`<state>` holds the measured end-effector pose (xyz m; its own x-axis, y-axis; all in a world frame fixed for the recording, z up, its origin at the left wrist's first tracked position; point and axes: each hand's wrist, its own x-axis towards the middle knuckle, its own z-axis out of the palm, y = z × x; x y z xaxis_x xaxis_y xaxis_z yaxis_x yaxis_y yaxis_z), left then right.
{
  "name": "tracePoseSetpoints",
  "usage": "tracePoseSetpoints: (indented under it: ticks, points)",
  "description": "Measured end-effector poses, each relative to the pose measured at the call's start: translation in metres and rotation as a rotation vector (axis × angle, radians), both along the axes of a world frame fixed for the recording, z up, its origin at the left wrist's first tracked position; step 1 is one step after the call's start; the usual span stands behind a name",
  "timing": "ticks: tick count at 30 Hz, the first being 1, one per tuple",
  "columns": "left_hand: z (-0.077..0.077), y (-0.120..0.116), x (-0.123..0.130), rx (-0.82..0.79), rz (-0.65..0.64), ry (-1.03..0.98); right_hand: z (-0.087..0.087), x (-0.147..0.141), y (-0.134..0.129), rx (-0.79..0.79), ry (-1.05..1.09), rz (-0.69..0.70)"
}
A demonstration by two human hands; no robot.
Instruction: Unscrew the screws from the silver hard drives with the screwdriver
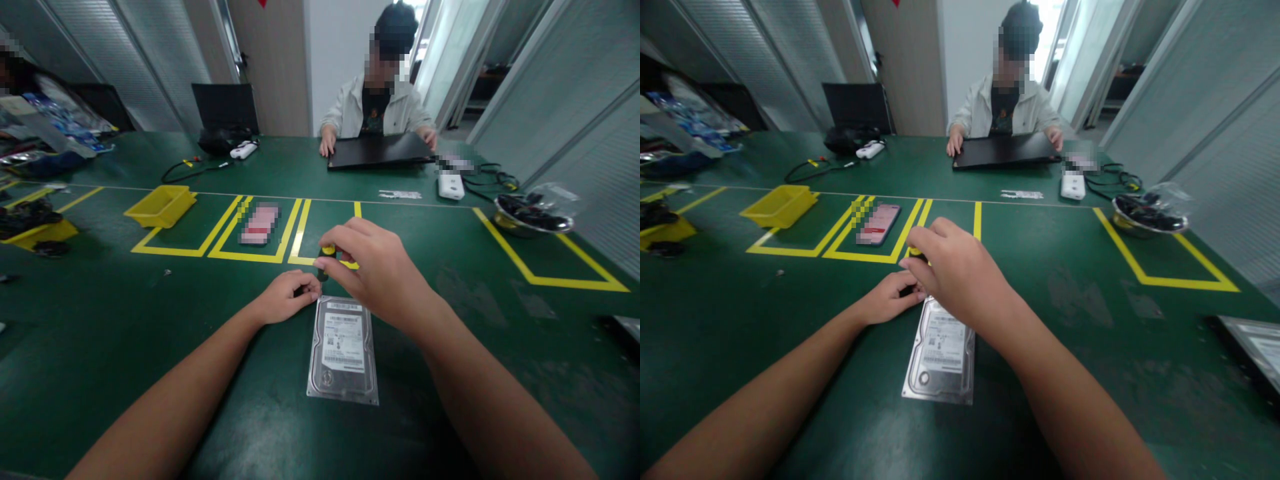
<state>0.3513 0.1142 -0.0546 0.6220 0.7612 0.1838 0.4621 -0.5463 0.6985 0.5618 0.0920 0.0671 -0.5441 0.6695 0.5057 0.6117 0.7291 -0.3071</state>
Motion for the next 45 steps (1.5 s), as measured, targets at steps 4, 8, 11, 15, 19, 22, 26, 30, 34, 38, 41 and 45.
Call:
tracePoseSetpoints:
  ticks: [4,8,11,15,19,22,26,30,34,38,41,45]
  points:
    - [0.0008,-0.0006,0.0,-0.002,0.001,-0.009,-0.0006,-0.0007,0.0004,0.008,0.006,-0.008]
    - [0.0007,-0.001,0.0003,0.001,-0.001,-0.02,-0.0002,-0.0015,-0.0011,-0.002,0.018,0.009]
    - [0.0008,-0.0009,0.0006,0.004,0.0,-0.012,0.0005,-0.0005,-0.0021,0.001,0.052,0.055]
    - [-0.0005,0.0,0.0001,0.013,0.001,-0.004,0.0013,0.0004,-0.0021,0.003,0.073,0.114]
    - [-0.0031,0.0006,-0.0005,0.03,0.009,0.003,0.0014,-0.002,-0.0022,-0.013,0.087,0.132]
    - [-0.0023,0.0002,-0.0003,0.027,0.012,0.006,0.0016,-0.0033,-0.0027,0.004,0.088,0.09]
    - [0.0006,-0.0002,-0.0002,0.017,0.002,0.001,0.0016,-0.0013,-0.0023,0.012,0.067,0.101]
    - [0.0004,0.0001,-0.0007,0.03,0.006,0.01,0.0002,0.0006,-0.001,0.03,0.112,0.175]
    - [-0.0021,0.0004,-0.001,0.029,0.006,0.01,0.0,0.0,-0.0012,0.002,0.121,0.192]
    - [-0.0021,-0.0003,-0.0007,0.034,0.017,0.012,0.0021,-0.0015,-0.0023,-0.008,0.102,0.115]
    - [-0.0002,-0.0008,-0.0003,0.025,0.014,0.013,0.0026,-0.0014,-0.0016,-0.01,0.09,0.101]
    - [0.0005,-0.0006,-0.0003,0.021,0.005,0.011,0.0003,0.0005,0.0007,0.0,0.116,0.171]
